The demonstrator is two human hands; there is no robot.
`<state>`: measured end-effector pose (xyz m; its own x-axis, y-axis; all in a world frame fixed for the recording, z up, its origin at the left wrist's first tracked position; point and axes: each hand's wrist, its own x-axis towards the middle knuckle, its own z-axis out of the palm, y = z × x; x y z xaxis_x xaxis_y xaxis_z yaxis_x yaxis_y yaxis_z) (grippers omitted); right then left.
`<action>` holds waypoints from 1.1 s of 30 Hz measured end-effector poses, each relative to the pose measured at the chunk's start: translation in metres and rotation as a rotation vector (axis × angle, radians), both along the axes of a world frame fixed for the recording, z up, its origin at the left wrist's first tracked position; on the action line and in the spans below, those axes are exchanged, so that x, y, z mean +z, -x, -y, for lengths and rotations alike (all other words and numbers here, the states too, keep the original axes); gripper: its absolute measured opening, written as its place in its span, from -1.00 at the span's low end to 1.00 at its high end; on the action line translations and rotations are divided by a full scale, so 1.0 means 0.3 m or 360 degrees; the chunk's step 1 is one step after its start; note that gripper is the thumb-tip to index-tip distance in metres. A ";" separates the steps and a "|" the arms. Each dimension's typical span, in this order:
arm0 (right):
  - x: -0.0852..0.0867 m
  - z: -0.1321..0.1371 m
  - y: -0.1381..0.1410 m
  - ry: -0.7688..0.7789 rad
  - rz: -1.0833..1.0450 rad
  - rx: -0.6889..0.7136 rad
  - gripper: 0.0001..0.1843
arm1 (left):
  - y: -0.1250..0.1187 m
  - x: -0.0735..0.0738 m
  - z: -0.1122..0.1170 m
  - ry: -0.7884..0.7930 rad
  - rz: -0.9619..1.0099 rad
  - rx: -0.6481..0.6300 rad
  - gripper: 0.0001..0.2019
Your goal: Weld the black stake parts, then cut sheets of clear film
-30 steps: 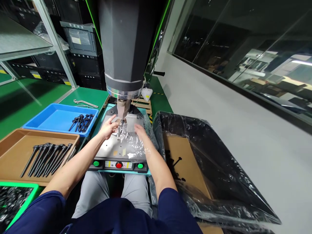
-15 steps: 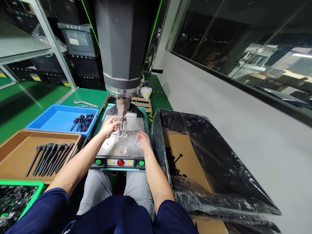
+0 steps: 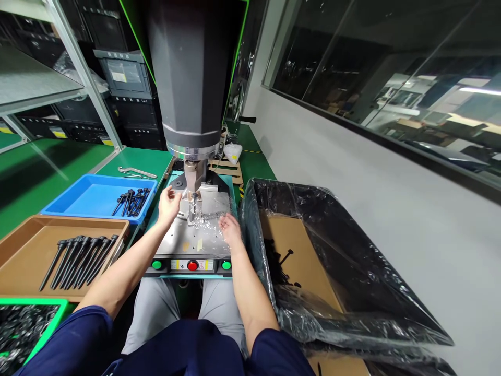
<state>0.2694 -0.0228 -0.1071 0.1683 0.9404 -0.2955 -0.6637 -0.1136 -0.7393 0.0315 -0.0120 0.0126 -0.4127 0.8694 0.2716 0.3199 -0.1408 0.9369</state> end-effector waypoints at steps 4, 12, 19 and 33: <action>0.009 0.005 0.008 0.0047 0.0010 -0.0010 -0.74 | 0.008 -0.027 0.058 -0.0533 -0.0840 -0.0202 -0.73; 0.011 0.003 0.004 0.0074 0.0025 -0.0015 -0.72 | -0.021 -0.031 0.051 -0.0275 -0.1502 -0.0641 -0.43; 0.005 0.037 -0.019 0.0126 -0.0042 -0.0079 -0.80 | -0.025 -0.027 0.052 -0.0182 -0.1655 -0.0617 -0.42; -0.086 0.326 -0.125 0.0136 0.0073 -0.0554 -0.68 | -0.042 -0.040 0.054 -0.0121 -0.1591 -0.0659 -0.44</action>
<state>0.3070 -0.1206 -0.1330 0.4891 0.7967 -0.3550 -0.6396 0.0508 -0.7670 0.0442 -0.0283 0.0005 0.3466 0.8571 0.3811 0.8481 -0.4599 0.2631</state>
